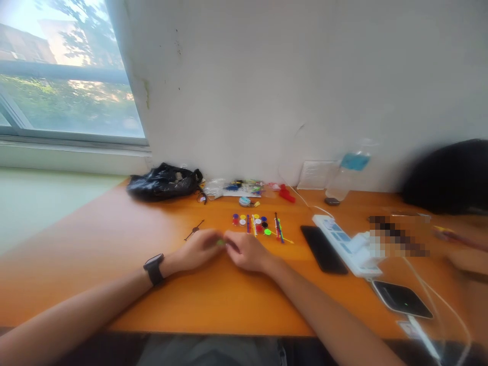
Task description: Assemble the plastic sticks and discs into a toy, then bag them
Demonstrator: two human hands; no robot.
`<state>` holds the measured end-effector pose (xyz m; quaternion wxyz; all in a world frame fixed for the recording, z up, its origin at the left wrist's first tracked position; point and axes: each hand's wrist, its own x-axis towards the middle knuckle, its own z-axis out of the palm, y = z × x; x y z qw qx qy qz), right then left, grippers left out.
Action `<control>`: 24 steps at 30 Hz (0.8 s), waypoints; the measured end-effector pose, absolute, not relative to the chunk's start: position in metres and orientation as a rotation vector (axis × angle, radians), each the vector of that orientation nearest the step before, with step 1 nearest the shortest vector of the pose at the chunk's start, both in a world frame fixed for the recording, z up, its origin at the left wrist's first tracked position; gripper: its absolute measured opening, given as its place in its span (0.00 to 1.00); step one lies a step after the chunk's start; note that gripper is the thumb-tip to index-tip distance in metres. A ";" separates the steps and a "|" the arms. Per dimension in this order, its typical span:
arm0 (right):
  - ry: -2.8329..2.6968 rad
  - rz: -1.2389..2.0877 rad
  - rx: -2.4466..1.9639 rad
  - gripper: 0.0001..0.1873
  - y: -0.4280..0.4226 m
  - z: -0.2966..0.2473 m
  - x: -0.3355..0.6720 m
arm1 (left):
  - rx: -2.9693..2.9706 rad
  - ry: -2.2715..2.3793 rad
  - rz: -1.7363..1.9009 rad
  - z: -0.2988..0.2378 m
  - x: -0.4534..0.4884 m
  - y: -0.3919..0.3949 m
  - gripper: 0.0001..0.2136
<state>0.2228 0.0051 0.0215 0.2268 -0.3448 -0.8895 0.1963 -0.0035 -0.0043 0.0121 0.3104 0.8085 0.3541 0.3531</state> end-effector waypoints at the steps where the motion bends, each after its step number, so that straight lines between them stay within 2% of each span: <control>1: -2.454 0.539 -0.947 0.03 0.005 0.022 0.223 | 2.136 0.935 0.935 0.012 -0.003 -0.004 0.07; 24: -2.485 0.505 -0.953 0.04 0.006 0.021 0.223 | 2.189 0.953 0.910 0.011 -0.004 -0.003 0.05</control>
